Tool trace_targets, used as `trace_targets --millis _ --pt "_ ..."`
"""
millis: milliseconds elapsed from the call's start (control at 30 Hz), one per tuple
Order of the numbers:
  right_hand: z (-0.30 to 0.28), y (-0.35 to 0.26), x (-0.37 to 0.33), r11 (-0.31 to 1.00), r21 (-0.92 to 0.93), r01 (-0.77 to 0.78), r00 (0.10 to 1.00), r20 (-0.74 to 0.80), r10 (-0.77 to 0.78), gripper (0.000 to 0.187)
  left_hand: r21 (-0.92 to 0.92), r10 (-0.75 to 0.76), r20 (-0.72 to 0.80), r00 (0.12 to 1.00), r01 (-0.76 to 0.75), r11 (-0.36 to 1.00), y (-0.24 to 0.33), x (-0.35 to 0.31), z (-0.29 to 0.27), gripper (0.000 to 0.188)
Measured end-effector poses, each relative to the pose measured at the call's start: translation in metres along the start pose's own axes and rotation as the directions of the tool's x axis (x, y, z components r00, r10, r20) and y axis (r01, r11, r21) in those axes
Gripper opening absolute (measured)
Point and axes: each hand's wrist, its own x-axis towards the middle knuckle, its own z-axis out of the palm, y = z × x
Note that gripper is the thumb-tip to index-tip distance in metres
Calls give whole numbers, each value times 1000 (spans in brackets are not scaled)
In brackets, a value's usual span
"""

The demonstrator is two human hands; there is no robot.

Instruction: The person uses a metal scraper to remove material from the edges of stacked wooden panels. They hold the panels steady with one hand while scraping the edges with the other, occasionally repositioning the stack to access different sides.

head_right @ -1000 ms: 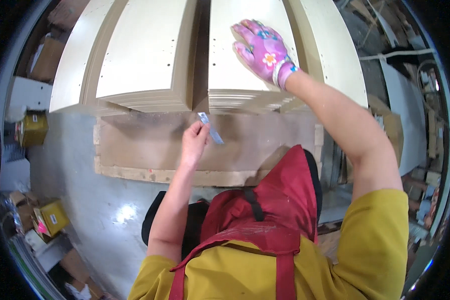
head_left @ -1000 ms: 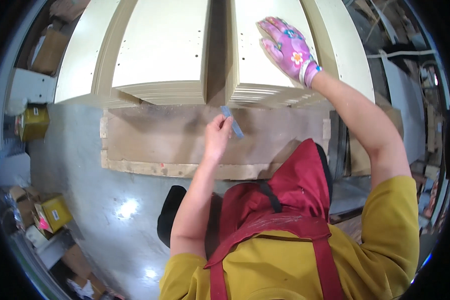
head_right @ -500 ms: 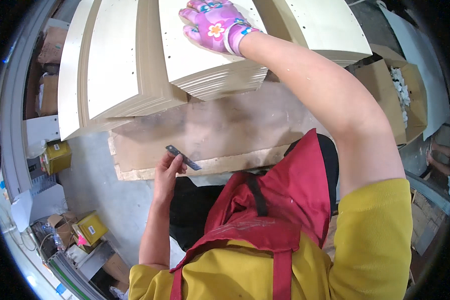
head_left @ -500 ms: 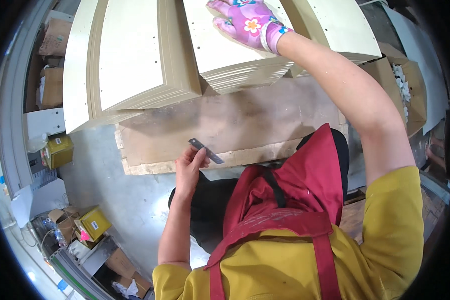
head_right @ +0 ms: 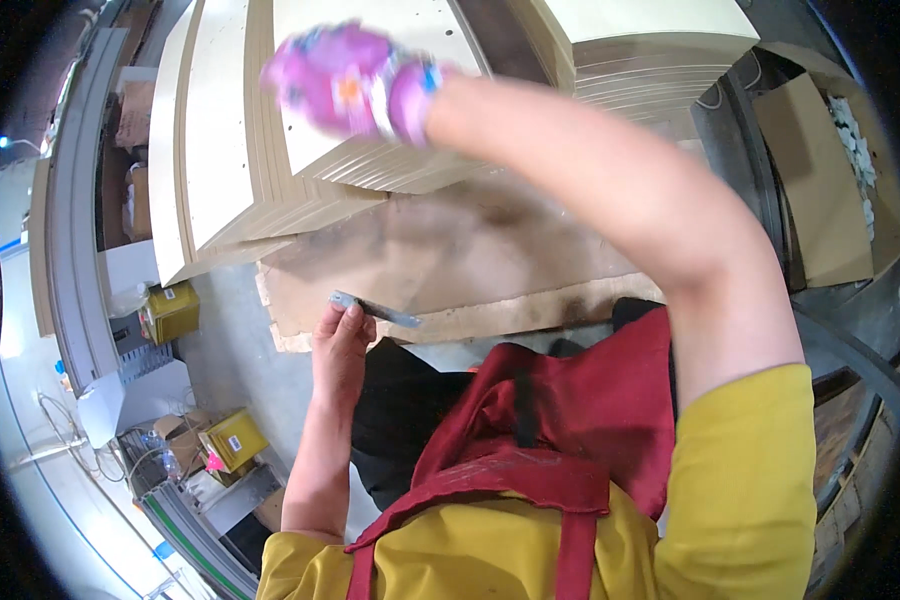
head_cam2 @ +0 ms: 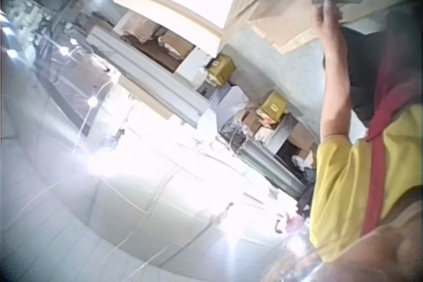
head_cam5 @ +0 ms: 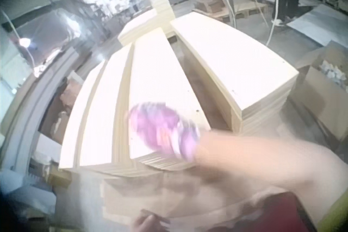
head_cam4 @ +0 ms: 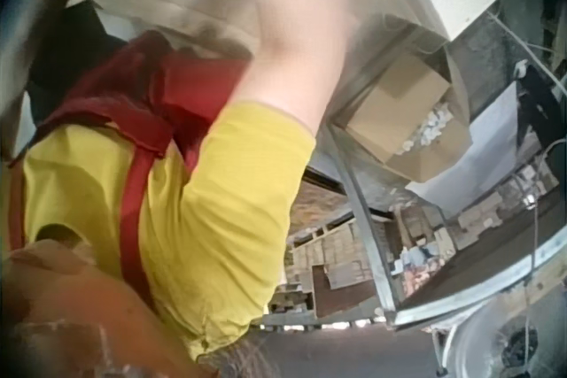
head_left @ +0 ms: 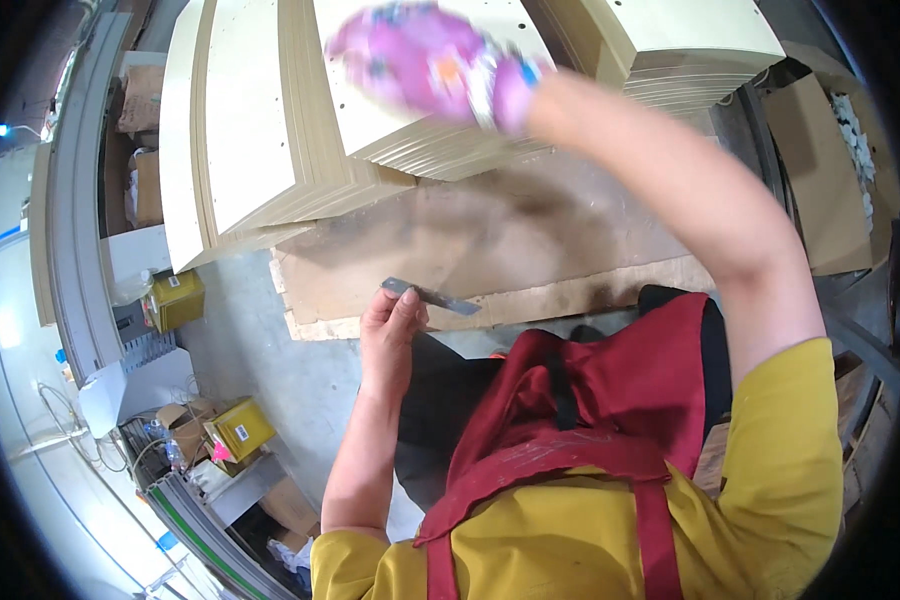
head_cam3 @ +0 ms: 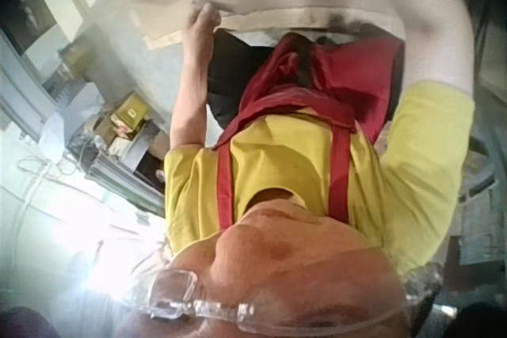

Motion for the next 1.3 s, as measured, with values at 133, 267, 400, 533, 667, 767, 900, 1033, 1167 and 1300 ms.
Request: trace_targets --millis 133,267,400,533,667,767,900,1033,1167,1300 --pt "-25 -108 -113 992 119 -40 997 67 32 34 12 36 -29 999 -36 999 2 -7 10 7" --pt "-59 -142 -183 105 461 -881 458 779 427 33 113 82 250 965 -113 987 -13 -6 35 3" --pt "-69 -150 -186 5 382 -924 351 844 406 21 229 64 354 933 -153 961 -29 -22 48 5" --pt "-76 -147 -188 152 289 -945 326 852 409 15 631 40 319 947 -243 736 7 -4 23 7" --pt "-73 -143 -197 147 303 -942 335 806 488 14 873 702 432 566 -457 -169 98 69 -44 13" --pt "-67 -134 -206 502 381 -777 602 683 414 15 786 611 617 496 -350 -509 133 97 -33 24" --pt "-72 -135 -191 48 301 -953 288 840 460 16 752 474 628 617 -327 -572 133 115 -37 27" --pt "-68 -135 -202 84 321 -943 321 822 470 17 771 521 623 584 -346 -535 125 118 -33 20" --pt "-69 -136 -201 90 285 -954 293 833 470 17 781 525 616 588 -363 -509 124 119 -35 19" --pt "-60 -130 -205 196 243 -950 307 843 441 18 754 504 650 569 -400 -521 131 118 -32 19"
